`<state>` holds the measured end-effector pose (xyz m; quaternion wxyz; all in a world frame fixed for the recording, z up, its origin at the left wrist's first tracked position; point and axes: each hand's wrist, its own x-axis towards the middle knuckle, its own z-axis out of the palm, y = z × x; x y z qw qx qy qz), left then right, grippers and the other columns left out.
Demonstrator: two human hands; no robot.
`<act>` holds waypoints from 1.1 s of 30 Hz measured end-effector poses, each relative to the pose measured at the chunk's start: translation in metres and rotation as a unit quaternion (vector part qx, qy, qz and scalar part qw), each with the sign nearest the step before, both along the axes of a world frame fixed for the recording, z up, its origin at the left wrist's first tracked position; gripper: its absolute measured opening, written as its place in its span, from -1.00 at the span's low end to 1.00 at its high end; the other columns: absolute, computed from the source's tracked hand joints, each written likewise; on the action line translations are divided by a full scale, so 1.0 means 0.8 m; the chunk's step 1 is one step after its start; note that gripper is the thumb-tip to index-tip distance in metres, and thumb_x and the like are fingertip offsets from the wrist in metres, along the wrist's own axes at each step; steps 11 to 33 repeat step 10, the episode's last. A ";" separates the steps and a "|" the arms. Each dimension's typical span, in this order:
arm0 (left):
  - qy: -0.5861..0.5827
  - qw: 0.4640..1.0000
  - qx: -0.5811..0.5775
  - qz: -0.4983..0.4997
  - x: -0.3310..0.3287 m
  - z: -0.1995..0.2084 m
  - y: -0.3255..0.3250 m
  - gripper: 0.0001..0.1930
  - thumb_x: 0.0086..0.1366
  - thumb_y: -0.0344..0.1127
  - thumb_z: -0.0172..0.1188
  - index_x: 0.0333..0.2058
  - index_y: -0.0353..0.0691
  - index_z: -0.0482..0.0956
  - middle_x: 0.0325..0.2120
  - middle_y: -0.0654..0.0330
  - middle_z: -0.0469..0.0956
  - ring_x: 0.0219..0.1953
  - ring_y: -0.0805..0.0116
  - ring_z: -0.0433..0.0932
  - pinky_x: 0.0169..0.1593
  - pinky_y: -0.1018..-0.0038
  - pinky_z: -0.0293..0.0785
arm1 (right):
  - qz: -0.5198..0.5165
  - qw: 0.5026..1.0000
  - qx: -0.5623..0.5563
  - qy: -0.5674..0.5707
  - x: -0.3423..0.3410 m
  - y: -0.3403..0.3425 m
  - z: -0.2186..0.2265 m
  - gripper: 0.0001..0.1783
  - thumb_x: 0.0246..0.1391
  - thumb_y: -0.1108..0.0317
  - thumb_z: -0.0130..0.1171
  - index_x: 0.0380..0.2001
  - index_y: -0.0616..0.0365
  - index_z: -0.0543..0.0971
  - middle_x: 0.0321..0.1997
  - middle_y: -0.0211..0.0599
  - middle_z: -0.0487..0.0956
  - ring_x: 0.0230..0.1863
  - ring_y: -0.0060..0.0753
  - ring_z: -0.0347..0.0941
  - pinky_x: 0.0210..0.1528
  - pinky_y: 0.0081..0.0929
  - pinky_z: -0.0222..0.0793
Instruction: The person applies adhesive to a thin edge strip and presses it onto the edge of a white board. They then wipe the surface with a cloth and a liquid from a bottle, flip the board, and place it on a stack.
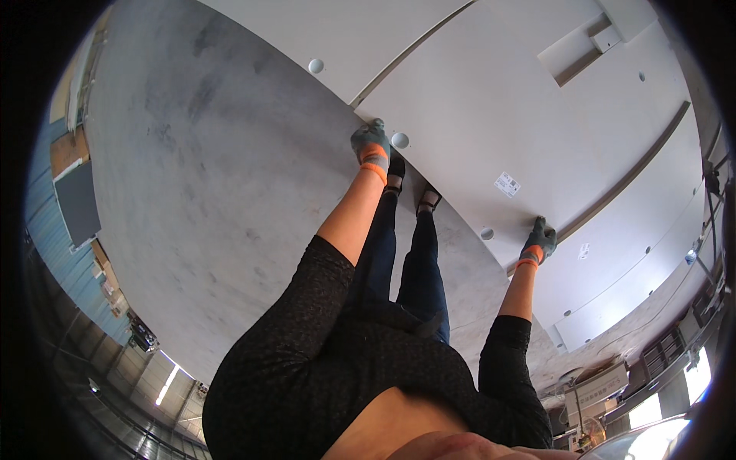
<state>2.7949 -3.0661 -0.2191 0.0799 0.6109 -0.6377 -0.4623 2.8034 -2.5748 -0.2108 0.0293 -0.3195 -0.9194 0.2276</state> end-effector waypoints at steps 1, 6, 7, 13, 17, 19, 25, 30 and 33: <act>0.009 1.000 -0.014 -0.010 -0.005 0.007 0.006 -0.67 0.24 -0.17 0.27 -0.48 -0.39 0.66 -0.57 -0.02 0.62 -0.51 0.23 0.54 -0.36 0.23 0.47 | 0.007 1.000 0.015 0.011 0.004 0.006 -0.003 -0.52 0.07 0.04 0.47 -0.62 0.20 0.55 -0.64 -0.39 0.48 -0.57 -0.47 0.25 -0.46 -0.36 0.27; 0.042 0.999 -0.018 0.009 0.016 -0.009 -0.007 -0.66 0.23 -0.17 0.27 -0.51 -0.40 0.64 -0.63 0.00 0.59 -0.54 0.29 0.51 -0.38 0.26 0.43 | -0.018 0.995 -0.051 -0.087 -0.003 -0.007 0.017 -0.42 0.02 -0.09 0.45 -0.41 0.33 0.62 -0.29 0.06 0.61 -0.23 0.05 0.47 -0.09 -0.07 0.40; 0.041 0.999 -0.021 -0.004 0.008 0.003 -0.002 -0.66 0.23 -0.17 0.27 -0.50 -0.40 0.64 -0.63 0.02 0.59 -0.54 0.31 0.51 -0.38 0.26 0.42 | -0.026 0.994 -0.050 -0.090 -0.001 -0.005 0.020 -0.43 0.02 -0.09 0.45 -0.41 0.32 0.62 -0.28 0.06 0.61 -0.23 0.04 0.47 -0.08 -0.08 0.40; 0.054 0.998 -0.031 0.000 0.002 0.019 0.001 -0.66 0.24 -0.17 0.25 -0.46 -0.41 0.66 -0.59 -0.05 0.64 -0.54 0.16 0.51 -0.35 0.19 0.44 | -0.031 0.994 -0.032 -0.096 0.000 -0.009 0.027 -0.45 0.03 -0.08 0.45 -0.41 0.30 0.63 -0.28 0.04 0.61 -0.22 0.00 0.47 -0.08 -0.08 0.40; 0.054 0.998 -0.031 0.000 0.002 0.019 0.001 -0.66 0.24 -0.17 0.25 -0.46 -0.41 0.66 -0.59 -0.05 0.64 -0.54 0.16 0.51 -0.35 0.19 0.44 | -0.031 0.994 -0.032 -0.096 0.000 -0.009 0.027 -0.45 0.03 -0.08 0.45 -0.41 0.30 0.63 -0.28 0.04 0.61 -0.22 0.00 0.47 -0.08 -0.08 0.40; 0.054 0.998 -0.031 0.000 0.002 0.019 0.001 -0.66 0.24 -0.17 0.25 -0.46 -0.41 0.66 -0.59 -0.05 0.64 -0.54 0.16 0.51 -0.35 0.19 0.44 | -0.031 0.994 -0.032 -0.096 0.000 -0.009 0.027 -0.45 0.03 -0.08 0.45 -0.41 0.30 0.63 -0.28 0.04 0.61 -0.22 0.00 0.47 -0.08 -0.08 0.40; 0.054 0.998 -0.031 0.000 0.002 0.019 0.001 -0.66 0.24 -0.17 0.25 -0.46 -0.41 0.66 -0.59 -0.05 0.64 -0.54 0.16 0.51 -0.35 0.19 0.44 | -0.031 0.994 -0.032 -0.096 0.000 -0.009 0.027 -0.45 0.03 -0.08 0.45 -0.41 0.30 0.63 -0.28 0.04 0.61 -0.22 0.00 0.47 -0.08 -0.08 0.40; 0.054 0.998 -0.031 0.000 0.002 0.019 0.001 -0.66 0.24 -0.17 0.25 -0.46 -0.41 0.66 -0.59 -0.05 0.64 -0.54 0.16 0.51 -0.35 0.19 0.44 | -0.031 0.994 -0.032 -0.096 0.000 -0.009 0.027 -0.45 0.03 -0.08 0.45 -0.41 0.30 0.63 -0.28 0.04 0.61 -0.22 0.00 0.47 -0.08 -0.08 0.40; 0.054 0.998 -0.031 0.000 0.002 0.019 0.001 -0.66 0.24 -0.17 0.25 -0.46 -0.41 0.66 -0.59 -0.05 0.64 -0.54 0.16 0.51 -0.35 0.19 0.44 | -0.031 0.994 -0.032 -0.096 0.000 -0.009 0.027 -0.45 0.03 -0.08 0.45 -0.41 0.30 0.63 -0.28 0.04 0.61 -0.22 0.00 0.47 -0.08 -0.08 0.40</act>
